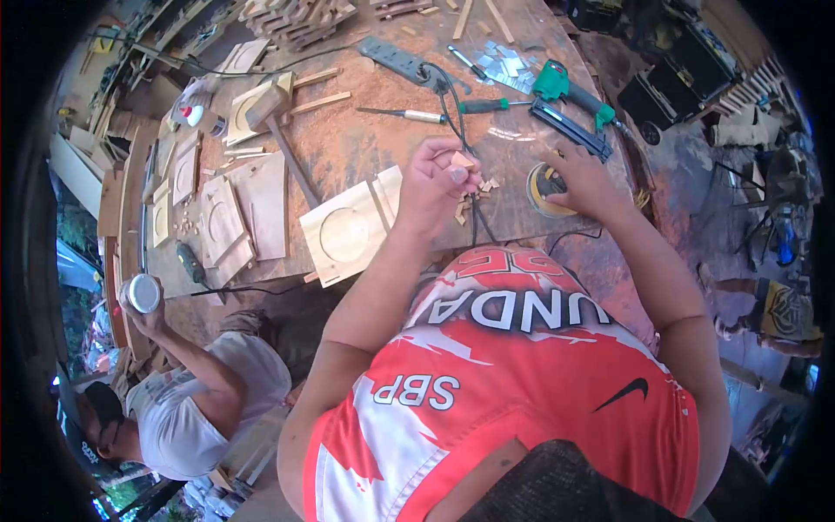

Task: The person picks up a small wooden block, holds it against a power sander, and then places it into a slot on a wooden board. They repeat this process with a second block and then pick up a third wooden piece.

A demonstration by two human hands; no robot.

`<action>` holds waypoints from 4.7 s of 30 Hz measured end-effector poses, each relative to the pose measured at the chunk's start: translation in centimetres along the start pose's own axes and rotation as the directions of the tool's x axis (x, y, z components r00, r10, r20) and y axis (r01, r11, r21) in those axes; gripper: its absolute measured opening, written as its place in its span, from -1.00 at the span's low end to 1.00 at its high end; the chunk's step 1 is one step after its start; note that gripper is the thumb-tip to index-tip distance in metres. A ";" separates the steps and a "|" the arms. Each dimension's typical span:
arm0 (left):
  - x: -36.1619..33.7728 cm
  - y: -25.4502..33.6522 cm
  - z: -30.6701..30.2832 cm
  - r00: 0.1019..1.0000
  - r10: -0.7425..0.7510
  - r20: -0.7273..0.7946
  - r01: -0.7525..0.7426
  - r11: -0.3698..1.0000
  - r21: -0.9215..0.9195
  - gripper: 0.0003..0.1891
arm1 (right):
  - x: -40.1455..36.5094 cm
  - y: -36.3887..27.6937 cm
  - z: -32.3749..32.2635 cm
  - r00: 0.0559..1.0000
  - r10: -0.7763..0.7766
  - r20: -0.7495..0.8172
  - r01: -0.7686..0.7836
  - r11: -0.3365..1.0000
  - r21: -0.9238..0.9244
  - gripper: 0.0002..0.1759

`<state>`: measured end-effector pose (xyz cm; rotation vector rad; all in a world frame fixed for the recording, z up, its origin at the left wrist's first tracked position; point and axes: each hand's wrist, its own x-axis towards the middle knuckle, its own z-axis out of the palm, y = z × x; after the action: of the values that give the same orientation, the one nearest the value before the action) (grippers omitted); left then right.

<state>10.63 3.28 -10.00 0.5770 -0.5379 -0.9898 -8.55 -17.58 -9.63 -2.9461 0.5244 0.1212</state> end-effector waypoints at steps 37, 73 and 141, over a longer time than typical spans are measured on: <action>2.7 3.4 8.8 0.902 0.422 0.093 -0.407 0.757 0.512 -0.85 | -5.5 -1.7 -13.7 0.571 -0.153 -0.807 0.672 0.652 0.351 -0.22; 2.4 3.4 9.2 0.913 0.400 0.079 -0.394 0.812 0.432 -0.84 | -5.8 -1.8 -13.7 0.581 -0.132 -0.803 0.647 0.673 0.358 -0.15; 2.3 2.4 8.5 0.884 0.446 0.144 -0.459 0.765 0.451 -0.84 | -6.1 -1.1 -13.5 0.595 -0.100 -0.797 0.616 0.694 0.373 -0.06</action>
<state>7.61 0.52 -1.86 0.8214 -0.9122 -0.3921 -13.12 -16.62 4.45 -2.2203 -0.0624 -1.1210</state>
